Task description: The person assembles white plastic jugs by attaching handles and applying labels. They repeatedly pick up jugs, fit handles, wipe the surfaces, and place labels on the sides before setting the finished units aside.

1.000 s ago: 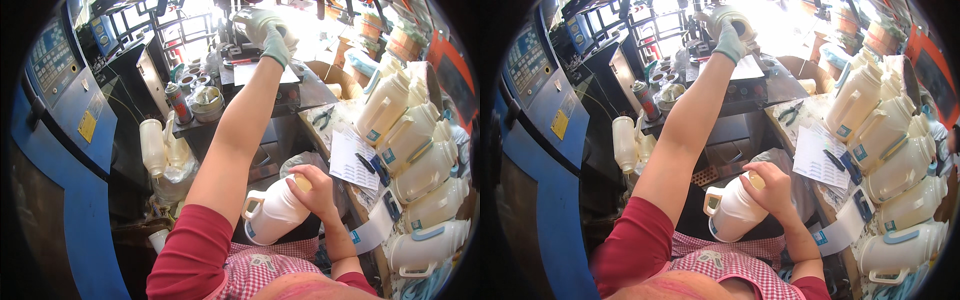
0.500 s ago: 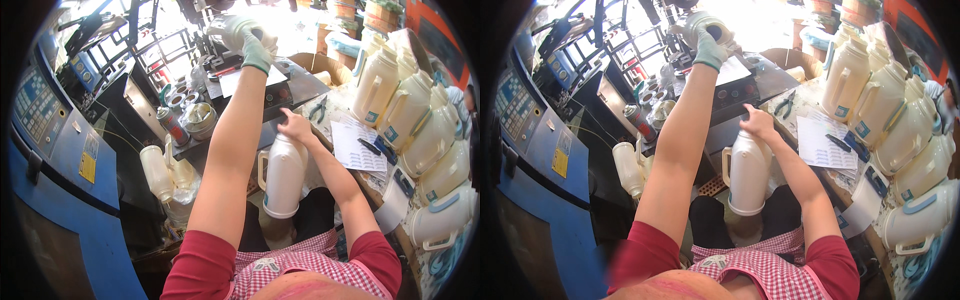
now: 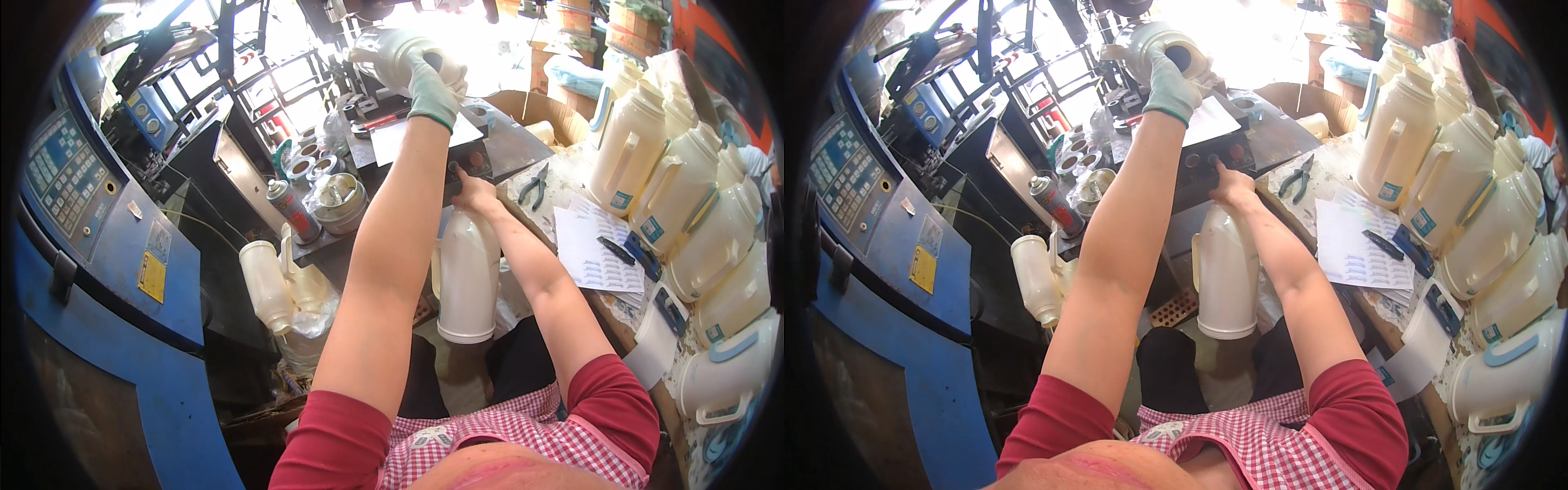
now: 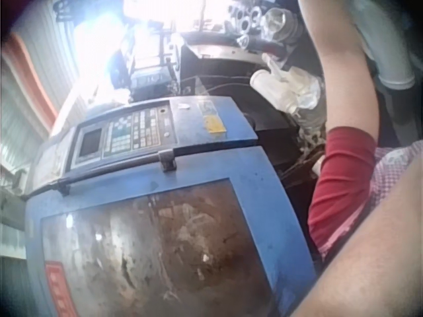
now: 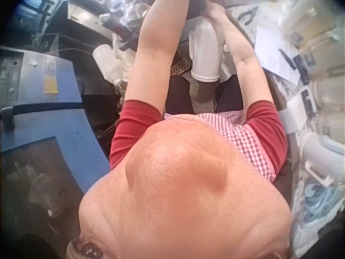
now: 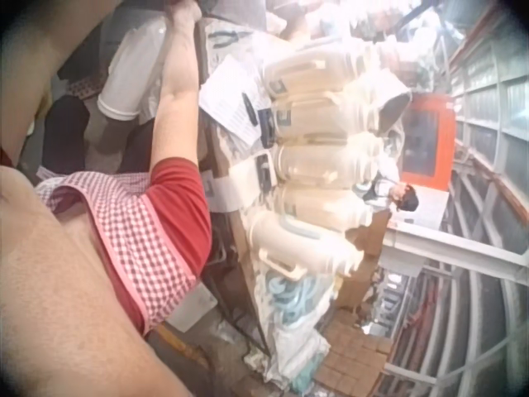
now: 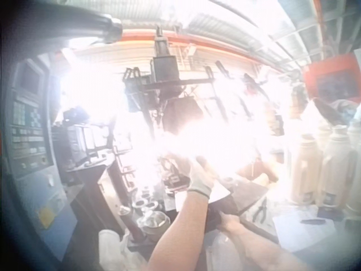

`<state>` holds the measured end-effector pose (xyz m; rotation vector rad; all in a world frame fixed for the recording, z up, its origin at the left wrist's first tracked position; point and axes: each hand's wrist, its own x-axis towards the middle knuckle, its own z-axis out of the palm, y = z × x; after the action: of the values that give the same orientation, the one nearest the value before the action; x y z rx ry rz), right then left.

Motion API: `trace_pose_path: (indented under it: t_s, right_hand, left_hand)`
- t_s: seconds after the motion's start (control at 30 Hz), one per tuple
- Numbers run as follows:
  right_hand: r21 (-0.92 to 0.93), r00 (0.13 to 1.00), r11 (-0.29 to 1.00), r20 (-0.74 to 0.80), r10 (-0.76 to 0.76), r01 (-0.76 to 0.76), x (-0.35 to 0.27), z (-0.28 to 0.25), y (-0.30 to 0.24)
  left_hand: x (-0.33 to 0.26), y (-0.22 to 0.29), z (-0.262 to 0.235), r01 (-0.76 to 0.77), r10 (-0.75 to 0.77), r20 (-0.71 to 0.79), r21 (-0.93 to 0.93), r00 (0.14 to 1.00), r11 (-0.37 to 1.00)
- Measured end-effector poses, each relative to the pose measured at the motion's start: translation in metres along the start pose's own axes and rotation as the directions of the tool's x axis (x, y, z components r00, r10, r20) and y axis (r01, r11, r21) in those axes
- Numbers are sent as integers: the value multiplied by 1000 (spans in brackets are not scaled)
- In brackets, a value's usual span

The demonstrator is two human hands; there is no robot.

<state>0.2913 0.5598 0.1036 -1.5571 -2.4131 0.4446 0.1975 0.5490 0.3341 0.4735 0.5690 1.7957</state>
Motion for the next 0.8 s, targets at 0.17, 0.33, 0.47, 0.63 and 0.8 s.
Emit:
trace_pose_path:
  t_s: [0.17, 0.33, 0.47, 0.63, 0.8]
  right_hand:
    - [-86, 1000, 996, 3, 13, -13, 5, 5, -4]
    - [-265, 1000, 964, -10, 9, -11, 13, 4, -16]
    - [-259, 1000, 966, 16, 16, -11, 17, -2, -10]
    - [-139, 997, 987, 10, -77, 77, -23, -26, -21]
    - [202, 838, 856, -399, -371, 475, -188, -81, -49]
  left_hand:
    - [2, 0, -1, 9, -9, 3, 3, 1000, 1000]
    - [11, -1, -5, 0, 0, 7, -4, 1000, 1000]
    - [13, -2, -4, -2, 2, 21, 4, 1000, 1000]
    - [2, -3, 0, -6, 6, 33, 4, 999, 1000]
    - [12, 3, -15, -8, 0, 204, 40, 979, 999]
